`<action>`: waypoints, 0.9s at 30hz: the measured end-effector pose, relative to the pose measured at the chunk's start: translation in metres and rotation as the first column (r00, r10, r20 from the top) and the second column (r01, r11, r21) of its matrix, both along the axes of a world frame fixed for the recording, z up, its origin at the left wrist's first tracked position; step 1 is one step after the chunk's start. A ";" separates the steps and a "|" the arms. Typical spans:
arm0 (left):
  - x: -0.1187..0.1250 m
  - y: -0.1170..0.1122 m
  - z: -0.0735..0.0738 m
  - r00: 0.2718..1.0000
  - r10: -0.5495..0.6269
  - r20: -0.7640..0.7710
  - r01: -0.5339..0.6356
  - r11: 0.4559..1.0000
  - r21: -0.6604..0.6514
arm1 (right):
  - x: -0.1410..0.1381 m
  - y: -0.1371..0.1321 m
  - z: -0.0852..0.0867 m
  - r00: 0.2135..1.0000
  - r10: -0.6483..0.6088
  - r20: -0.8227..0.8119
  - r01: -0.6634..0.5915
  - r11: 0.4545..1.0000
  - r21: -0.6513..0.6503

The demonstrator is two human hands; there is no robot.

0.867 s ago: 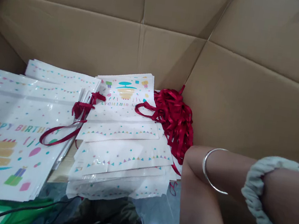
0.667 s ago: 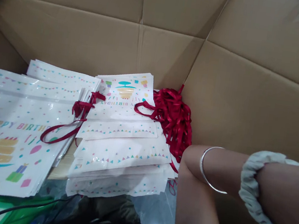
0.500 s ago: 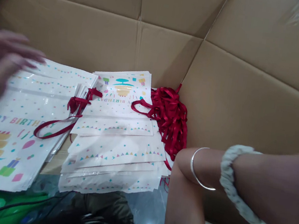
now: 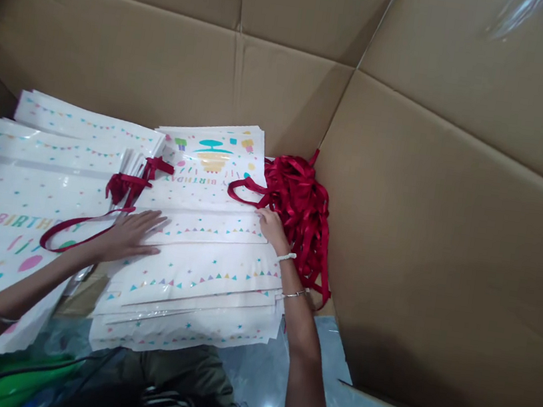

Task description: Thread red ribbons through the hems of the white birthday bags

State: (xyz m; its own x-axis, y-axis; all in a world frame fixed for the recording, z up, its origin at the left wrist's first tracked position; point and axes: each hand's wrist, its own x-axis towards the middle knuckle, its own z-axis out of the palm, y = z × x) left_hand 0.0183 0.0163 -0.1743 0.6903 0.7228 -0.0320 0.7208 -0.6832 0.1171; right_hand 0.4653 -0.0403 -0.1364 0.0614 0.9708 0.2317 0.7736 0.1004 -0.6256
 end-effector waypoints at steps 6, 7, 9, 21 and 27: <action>-0.011 0.004 -0.003 0.999 -0.022 0.028 0.021 0.999 0.040 | 0.022 0.012 -0.040 0.991 -0.029 0.129 0.037 0.997 -0.061; -0.013 0.003 0.000 0.999 -0.021 0.034 0.020 0.999 0.035 | 0.026 0.012 -0.042 0.984 -0.013 0.176 0.025 0.997 -0.068; -0.015 0.000 0.006 0.999 -0.018 0.037 0.018 1.000 0.013 | 0.031 0.008 -0.044 0.962 0.031 0.271 -0.014 0.998 -0.065; -0.030 -0.017 0.020 0.998 -0.008 0.061 0.011 0.999 -0.043 | 0.031 -0.036 -0.037 0.881 0.168 0.442 -0.208 0.977 0.044; -0.032 0.000 0.058 0.978 0.184 0.098 -0.186 0.982 0.018 | 0.027 -0.037 -0.029 0.930 0.208 0.303 -0.248 0.964 0.099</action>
State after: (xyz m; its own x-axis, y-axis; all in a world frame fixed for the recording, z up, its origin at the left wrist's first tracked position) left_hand -0.0136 0.0164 -0.1158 0.5436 0.8379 0.0491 0.8212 -0.5430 0.1752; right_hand 0.4920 -0.0771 -0.1649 -0.2468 0.9094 0.3347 0.8644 0.3627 -0.3481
